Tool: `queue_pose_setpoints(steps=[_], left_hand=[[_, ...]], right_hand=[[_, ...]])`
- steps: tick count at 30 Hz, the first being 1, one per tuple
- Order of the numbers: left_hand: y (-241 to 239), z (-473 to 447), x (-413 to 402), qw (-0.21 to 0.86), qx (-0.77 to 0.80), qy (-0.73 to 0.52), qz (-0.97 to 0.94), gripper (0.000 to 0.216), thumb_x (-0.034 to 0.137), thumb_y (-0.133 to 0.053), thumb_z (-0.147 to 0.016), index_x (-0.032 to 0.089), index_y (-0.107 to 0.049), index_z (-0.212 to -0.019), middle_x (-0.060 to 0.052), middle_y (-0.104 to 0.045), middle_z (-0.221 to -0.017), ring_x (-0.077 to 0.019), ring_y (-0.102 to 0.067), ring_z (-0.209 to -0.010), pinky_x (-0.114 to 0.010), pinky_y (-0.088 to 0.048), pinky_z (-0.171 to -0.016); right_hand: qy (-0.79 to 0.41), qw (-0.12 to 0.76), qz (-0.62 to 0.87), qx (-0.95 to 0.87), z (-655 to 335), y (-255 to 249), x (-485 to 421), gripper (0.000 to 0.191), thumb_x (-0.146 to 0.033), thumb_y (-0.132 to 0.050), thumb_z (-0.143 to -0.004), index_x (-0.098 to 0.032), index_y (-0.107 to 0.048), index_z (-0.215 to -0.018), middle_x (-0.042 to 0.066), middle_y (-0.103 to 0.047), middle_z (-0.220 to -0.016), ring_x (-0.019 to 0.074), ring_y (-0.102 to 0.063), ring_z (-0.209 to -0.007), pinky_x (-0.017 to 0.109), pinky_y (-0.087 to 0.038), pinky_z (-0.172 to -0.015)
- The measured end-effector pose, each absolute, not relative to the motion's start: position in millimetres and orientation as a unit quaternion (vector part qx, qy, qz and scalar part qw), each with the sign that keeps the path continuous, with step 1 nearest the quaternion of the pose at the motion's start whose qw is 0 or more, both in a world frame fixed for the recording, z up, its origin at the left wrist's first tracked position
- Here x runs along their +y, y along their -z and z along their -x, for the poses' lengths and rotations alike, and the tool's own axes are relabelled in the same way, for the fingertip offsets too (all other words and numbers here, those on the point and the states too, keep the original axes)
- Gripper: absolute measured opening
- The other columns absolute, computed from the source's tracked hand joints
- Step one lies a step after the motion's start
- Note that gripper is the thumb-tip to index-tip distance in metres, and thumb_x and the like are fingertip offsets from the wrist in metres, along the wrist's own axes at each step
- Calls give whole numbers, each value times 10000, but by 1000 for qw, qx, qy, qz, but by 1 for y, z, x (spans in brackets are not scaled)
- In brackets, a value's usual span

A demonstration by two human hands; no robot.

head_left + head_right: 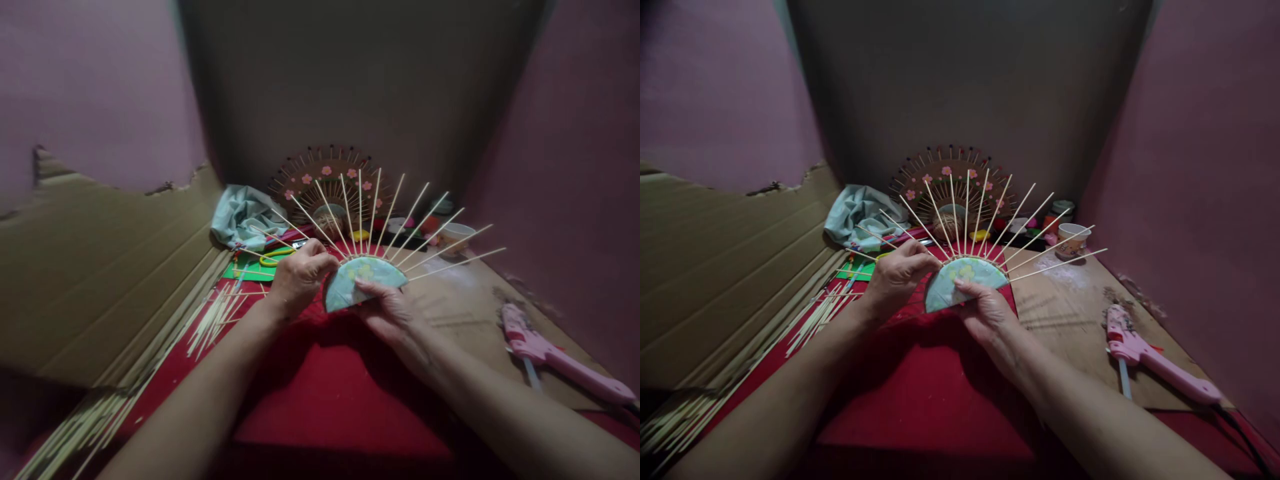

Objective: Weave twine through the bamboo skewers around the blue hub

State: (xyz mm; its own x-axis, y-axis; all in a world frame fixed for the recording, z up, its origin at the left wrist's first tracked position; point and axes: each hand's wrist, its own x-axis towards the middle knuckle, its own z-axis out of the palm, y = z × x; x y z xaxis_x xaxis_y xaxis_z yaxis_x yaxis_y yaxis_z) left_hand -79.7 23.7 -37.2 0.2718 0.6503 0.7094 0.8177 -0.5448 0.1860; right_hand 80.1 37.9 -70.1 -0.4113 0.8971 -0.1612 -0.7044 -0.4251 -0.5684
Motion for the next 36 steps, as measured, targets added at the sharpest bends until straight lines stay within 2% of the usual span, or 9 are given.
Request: queue_pose_setpoints(steps=[4,8,11,17,27,36], left_hand=[[40,79,23,207,-454,363,787,161,213,-508,-843,234,-667,-831,6,-587,-800,-82,-520,-631,-205,-333,-516],[38,76,22,271,-416,348,795,172,208,-486,-856,236,-652,-817,5,-636,-786,-123,-544,-706,-284,-344,-651],[38,74,23,249,-416,361,797,168,195,-469,-865,205,-611,-774,7,-642,-731,-124,-548,-698,-311,-333,-706],[38,71,24,225,-427,370,794,195,195,-464,-868,184,-551,-694,11,-614,-668,-118,-518,-656,-305,-334,-690],[33,71,21,271,-405,235,841,240,171,-369,-895,122,-573,-778,-89,-586,-766,-181,-466,-724,-336,-376,-681],[28,79,19,189,-399,227,868,192,140,-402,-875,132,-589,-920,-97,-571,-924,-191,-482,-853,-342,-397,-738]], right_hand=[[-814,492,216,-219,-83,69,37,253,-10,-653,-588,-148,-620,-798,19,-664,-773,156,-590,-726,326,-497,-710],[-819,487,211,-218,-86,67,36,229,-23,-655,-602,-147,-621,-792,25,-663,-776,152,-587,-727,316,-493,-710],[-832,472,203,-206,-88,66,34,218,-17,-645,-603,-145,-622,-777,28,-659,-771,154,-588,-737,322,-489,-736],[-833,476,193,-205,-89,65,29,184,-8,-638,-602,-126,-630,-743,36,-662,-755,147,-587,-711,315,-480,-747],[-843,467,175,-201,-90,68,33,186,-17,-635,-595,-137,-611,-735,9,-629,-732,134,-550,-717,298,-462,-731],[-844,458,203,-192,-92,66,33,152,-28,-628,-617,-126,-611,-732,27,-632,-731,129,-541,-675,294,-458,-721]])
